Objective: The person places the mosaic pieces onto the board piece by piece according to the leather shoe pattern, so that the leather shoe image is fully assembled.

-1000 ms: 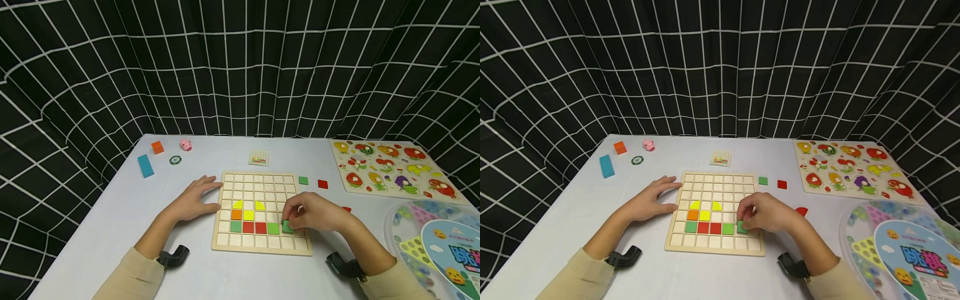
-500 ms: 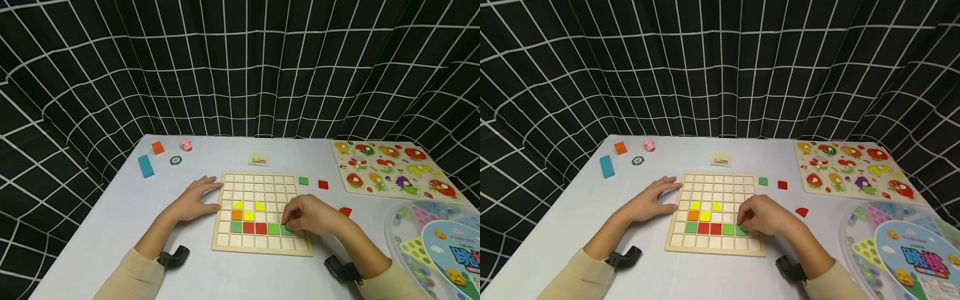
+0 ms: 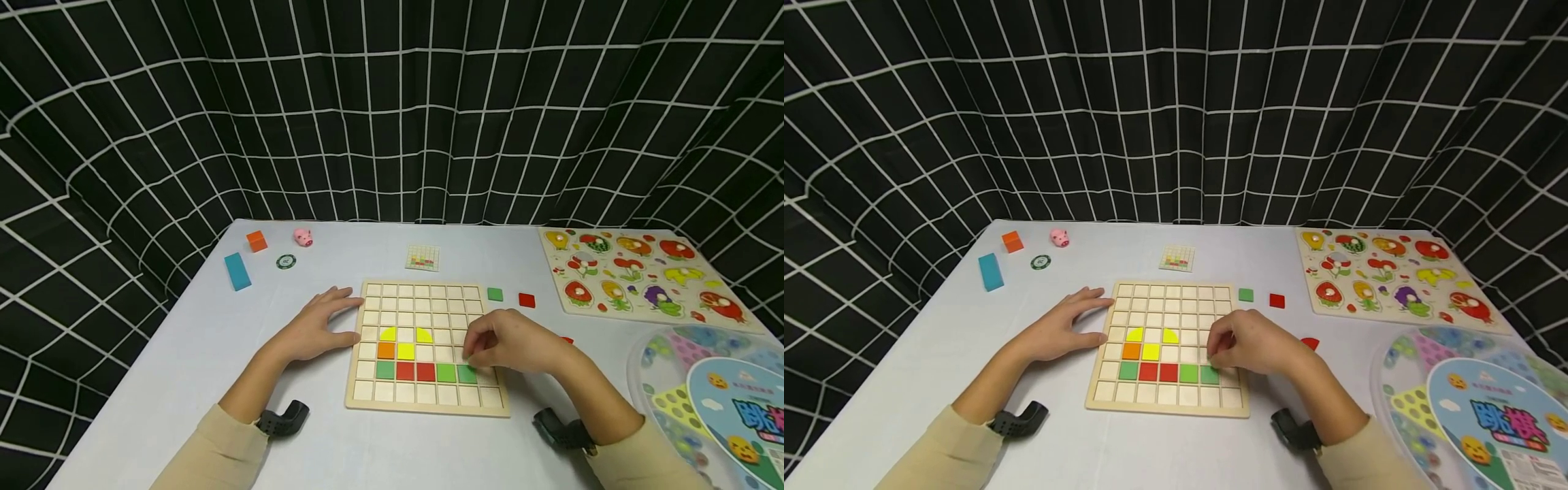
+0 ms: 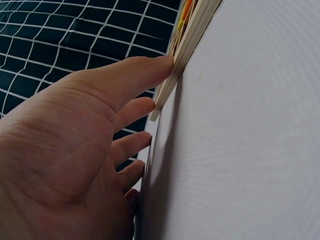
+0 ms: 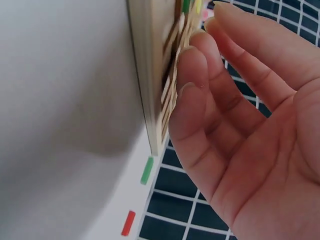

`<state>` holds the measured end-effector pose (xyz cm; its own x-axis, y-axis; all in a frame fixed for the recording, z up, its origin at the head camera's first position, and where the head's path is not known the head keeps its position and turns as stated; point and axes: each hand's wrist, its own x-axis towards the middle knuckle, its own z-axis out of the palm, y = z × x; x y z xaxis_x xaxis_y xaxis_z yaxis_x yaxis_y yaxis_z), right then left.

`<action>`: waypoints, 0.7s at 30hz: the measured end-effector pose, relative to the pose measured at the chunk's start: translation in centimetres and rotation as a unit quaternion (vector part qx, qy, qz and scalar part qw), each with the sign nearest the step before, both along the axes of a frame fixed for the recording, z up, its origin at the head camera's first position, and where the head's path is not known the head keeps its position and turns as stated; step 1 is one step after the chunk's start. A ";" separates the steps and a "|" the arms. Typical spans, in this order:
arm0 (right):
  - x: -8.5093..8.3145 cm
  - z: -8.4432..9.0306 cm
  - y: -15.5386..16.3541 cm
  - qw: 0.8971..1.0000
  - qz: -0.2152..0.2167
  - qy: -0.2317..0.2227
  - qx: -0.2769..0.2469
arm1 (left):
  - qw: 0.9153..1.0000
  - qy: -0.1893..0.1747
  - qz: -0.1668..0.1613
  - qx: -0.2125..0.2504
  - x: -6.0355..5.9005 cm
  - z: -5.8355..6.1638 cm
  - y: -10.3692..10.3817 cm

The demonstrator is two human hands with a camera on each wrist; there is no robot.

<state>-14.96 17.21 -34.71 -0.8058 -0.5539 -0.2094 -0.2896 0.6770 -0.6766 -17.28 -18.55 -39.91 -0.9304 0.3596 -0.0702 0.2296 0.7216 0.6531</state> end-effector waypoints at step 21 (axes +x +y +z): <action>-5.0 0.7 4.6 0.992 -0.118 0.042 -0.009 | 1.000 -0.003 0.001 -0.005 0.0 -0.1 0.0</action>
<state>-19.98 21.79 -34.06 -0.9278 -0.3506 -0.1272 -0.1807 0.7210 -0.6690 -17.30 -18.51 -40.02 -0.9308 0.3570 -0.0785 0.2248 0.7285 0.6471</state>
